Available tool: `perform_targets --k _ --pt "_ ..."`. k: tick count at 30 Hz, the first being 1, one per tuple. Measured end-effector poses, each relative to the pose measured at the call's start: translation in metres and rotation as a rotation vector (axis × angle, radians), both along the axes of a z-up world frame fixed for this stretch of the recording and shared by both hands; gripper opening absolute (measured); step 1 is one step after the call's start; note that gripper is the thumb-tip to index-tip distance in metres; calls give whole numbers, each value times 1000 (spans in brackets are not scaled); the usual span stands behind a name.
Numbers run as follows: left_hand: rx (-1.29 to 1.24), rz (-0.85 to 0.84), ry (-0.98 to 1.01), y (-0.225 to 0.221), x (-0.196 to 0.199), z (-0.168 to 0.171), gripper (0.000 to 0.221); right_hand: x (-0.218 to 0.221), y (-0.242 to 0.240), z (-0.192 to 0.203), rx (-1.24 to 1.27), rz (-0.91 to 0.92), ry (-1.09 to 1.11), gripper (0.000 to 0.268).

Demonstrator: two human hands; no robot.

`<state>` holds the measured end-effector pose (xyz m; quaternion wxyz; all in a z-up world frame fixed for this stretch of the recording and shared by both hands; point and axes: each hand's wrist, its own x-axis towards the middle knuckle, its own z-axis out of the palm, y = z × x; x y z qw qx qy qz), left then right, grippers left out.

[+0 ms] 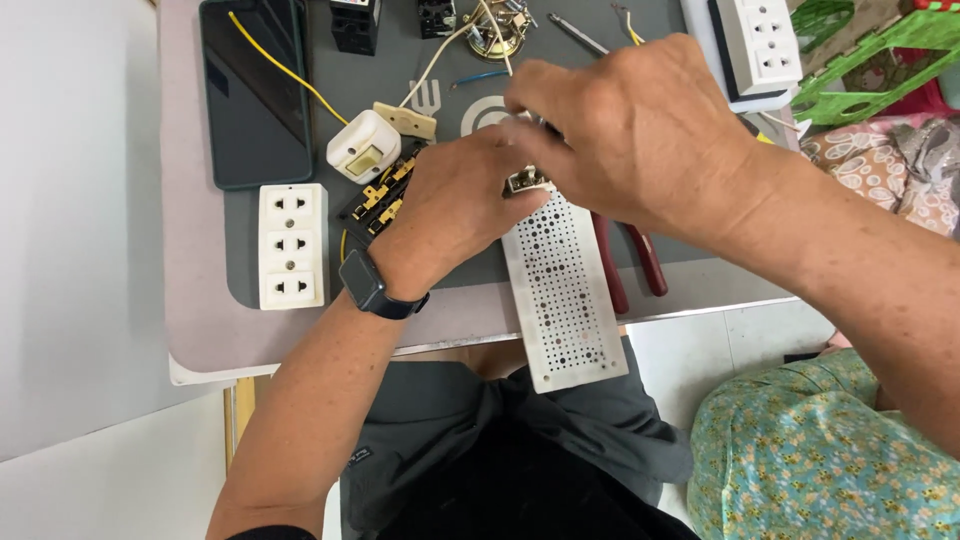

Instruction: Disassembling an electrical switch using a screwdriver and pliers to separate components and wires.

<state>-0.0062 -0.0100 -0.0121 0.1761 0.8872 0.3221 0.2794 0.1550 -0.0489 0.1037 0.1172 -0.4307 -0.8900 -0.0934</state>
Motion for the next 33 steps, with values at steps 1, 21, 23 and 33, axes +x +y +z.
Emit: perform_targets --k 1,21,23,33 --pt "9 -1 33 0 -1 -1 26 2 0 -5 59 -2 -8 4" --pt "121 7 -75 1 -2 -14 27 -8 -11 1 144 -102 -224 20" --pt "115 1 -69 1 -3 -13 27 -15 -12 13 -30 -50 -112 44" --pt "120 -27 -111 -3 -2 -4 23 -7 -13 11 -35 -51 26 45"
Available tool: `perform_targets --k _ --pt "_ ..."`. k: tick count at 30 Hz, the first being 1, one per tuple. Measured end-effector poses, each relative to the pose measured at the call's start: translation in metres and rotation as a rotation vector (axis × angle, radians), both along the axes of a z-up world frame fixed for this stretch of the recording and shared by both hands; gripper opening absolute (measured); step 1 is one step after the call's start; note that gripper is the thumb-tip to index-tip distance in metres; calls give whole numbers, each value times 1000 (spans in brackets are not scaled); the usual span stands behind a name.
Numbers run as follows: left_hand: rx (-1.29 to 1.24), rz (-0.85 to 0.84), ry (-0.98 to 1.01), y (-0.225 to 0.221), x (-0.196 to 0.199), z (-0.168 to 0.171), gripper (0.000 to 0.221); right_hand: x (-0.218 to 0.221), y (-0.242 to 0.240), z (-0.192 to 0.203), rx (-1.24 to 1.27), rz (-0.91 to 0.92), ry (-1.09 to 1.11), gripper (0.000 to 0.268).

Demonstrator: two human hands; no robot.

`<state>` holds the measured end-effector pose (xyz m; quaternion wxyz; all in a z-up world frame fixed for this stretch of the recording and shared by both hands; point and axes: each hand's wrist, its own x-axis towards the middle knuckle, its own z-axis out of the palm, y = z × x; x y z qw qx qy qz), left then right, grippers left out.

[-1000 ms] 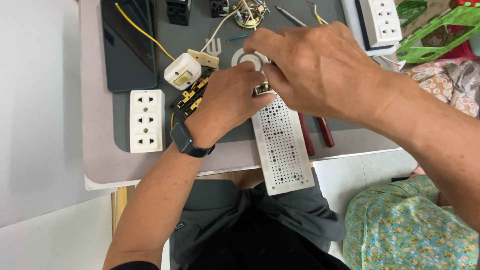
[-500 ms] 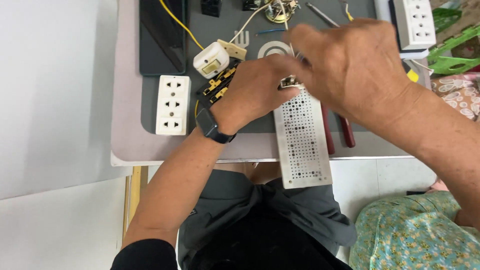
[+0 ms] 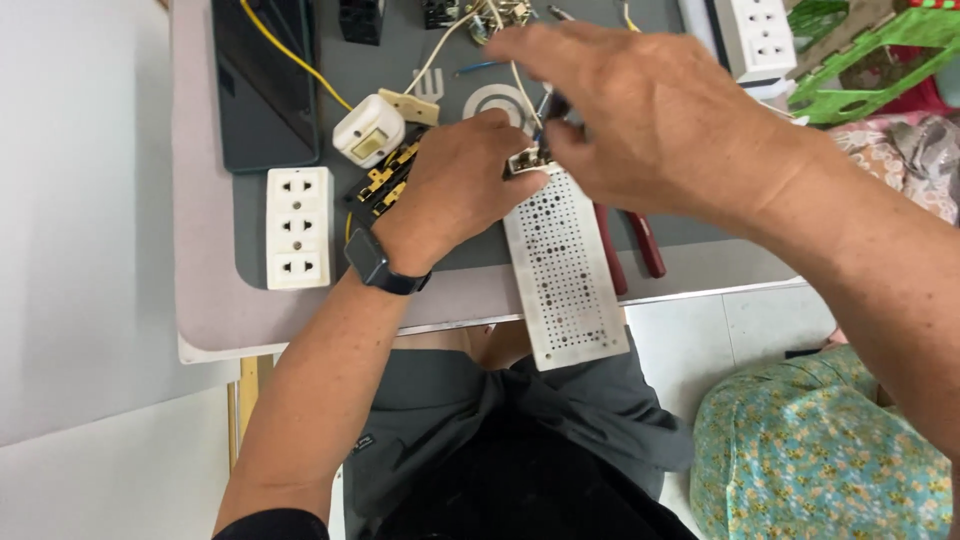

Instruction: Disassembling an electrical switch using a screwdriver and pliers to separate components and wires.

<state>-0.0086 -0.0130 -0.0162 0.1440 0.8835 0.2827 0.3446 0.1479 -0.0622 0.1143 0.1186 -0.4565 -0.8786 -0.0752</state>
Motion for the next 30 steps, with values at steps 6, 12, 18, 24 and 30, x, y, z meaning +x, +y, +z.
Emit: perform_targets --k 6,12,18,24,30 --pt "-37 7 92 0 3 -2 27 -2 -4 -21 227 -125 -106 30" --pt "-139 63 154 4 7 -1 27 -18 -7 -25 160 -102 -27 19" --pt "-112 44 100 0 3 4 14 -12 -4 -13 36 -118 67 42" --pt "-34 33 127 0 2 1 25 0 -1 -26 232 -115 121 15" --pt "-111 58 128 0 4 4 29 -3 -3 -18 99 -54 158 27"
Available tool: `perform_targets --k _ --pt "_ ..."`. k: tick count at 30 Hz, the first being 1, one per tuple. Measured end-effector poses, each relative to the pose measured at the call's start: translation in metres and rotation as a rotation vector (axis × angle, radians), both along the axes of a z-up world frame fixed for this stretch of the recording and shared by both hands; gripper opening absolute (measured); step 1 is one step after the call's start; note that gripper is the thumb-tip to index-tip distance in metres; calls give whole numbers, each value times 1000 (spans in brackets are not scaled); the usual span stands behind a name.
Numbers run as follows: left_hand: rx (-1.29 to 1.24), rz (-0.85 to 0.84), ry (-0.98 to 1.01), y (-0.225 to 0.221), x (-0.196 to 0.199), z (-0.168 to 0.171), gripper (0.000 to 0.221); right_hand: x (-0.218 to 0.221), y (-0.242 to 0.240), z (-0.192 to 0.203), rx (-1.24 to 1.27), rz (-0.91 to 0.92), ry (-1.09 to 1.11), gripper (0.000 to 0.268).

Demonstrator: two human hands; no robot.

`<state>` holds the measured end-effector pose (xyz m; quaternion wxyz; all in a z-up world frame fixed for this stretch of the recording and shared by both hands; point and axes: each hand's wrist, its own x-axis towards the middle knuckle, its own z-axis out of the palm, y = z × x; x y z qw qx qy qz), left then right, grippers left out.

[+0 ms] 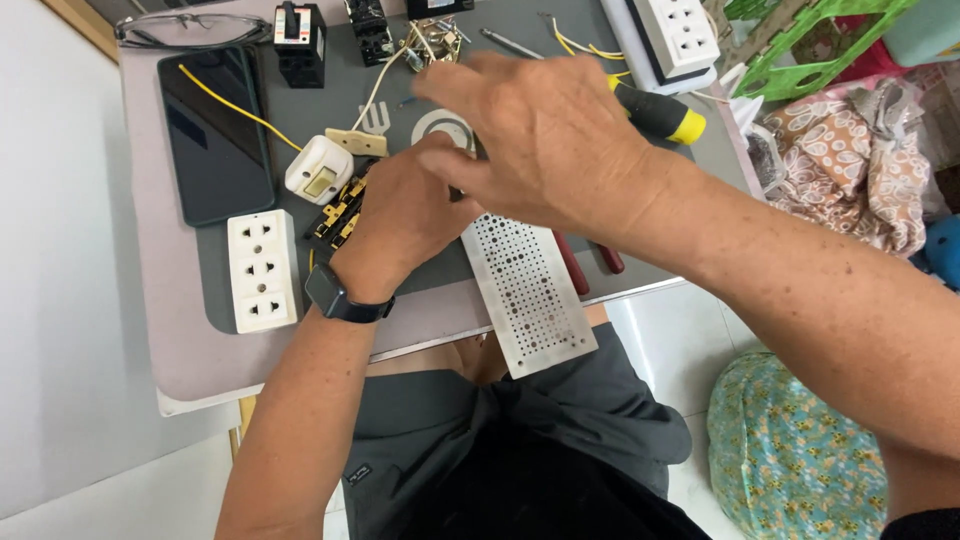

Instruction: Disassembling an electrical switch using a screwdriver and pliers to separate components and wires.

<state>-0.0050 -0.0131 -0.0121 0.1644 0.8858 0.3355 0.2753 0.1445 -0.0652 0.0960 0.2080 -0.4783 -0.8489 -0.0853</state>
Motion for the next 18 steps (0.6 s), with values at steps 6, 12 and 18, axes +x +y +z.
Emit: perform_targets --k 6,12,18 --pt "54 -40 -4 1 -1 -5 21 -1 -1 6 -24 82 78 35" --pt "-33 -27 -44 -2 0 1 24 5 0 -9 135 -67 -43 29" --pt "22 -25 -9 -3 2 0 22 5 -6 7 -37 32 77 40"
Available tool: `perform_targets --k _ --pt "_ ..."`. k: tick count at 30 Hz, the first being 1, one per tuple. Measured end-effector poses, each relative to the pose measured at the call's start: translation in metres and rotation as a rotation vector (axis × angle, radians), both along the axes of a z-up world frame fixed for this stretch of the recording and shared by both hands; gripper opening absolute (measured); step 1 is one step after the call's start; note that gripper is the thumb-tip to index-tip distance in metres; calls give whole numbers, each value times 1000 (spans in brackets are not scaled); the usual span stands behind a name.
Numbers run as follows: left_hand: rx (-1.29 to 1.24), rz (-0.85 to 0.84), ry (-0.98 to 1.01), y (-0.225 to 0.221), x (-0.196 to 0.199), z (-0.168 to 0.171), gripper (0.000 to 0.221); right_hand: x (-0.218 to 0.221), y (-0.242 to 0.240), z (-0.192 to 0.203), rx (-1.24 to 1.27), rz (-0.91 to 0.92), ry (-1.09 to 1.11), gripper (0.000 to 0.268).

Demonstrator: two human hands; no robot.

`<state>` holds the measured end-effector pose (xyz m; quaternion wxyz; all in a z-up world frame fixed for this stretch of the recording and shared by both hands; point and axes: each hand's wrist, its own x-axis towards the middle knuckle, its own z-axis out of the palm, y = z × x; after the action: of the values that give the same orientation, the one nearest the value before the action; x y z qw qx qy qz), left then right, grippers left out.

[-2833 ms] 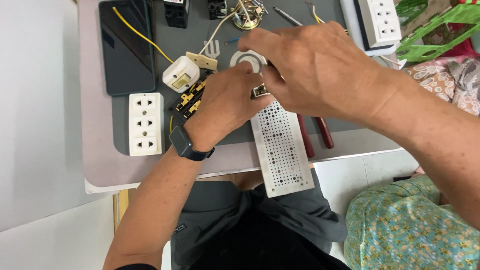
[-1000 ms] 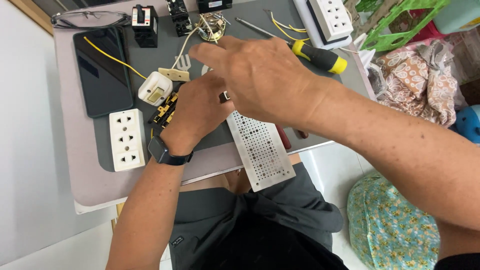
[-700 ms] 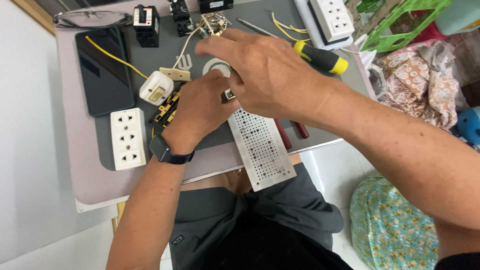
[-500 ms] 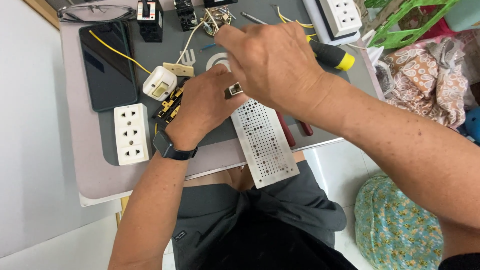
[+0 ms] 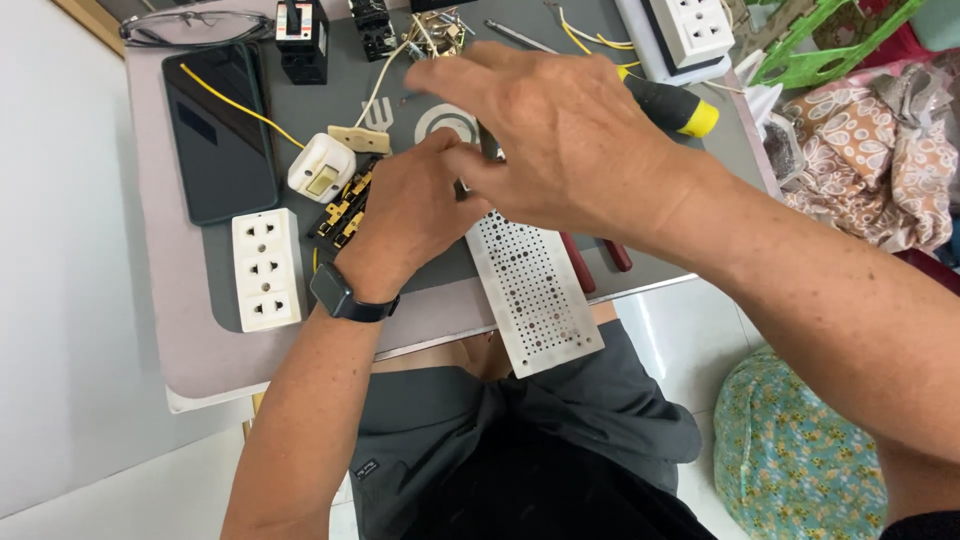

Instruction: Disassembling an electrical switch using a screwdriver and pliers to separate components and wires.

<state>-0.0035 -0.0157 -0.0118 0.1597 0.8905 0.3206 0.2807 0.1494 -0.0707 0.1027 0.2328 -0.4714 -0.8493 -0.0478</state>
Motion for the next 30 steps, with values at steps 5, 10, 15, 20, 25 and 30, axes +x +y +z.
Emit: perform_targets --k 5,10,15,20,25,30 --pt "7 -40 -17 -1 -1 1 32 9 1 -5 142 -33 -28 22" --pt "16 -40 37 1 0 -1 31 8 -5 2 -32 87 129 33" --pt "116 -27 -44 -2 1 3 30 20 -12 6 11 91 190 21" --pt "167 -9 -23 -2 3 6 26 43 -39 -2 13 -5 273 19" --pt "96 10 35 0 7 1 35 92 -81 -74 73 -225 734 21" --pt "16 -21 75 5 7 -5 37 90 -93 -122 56 -351 599 20"
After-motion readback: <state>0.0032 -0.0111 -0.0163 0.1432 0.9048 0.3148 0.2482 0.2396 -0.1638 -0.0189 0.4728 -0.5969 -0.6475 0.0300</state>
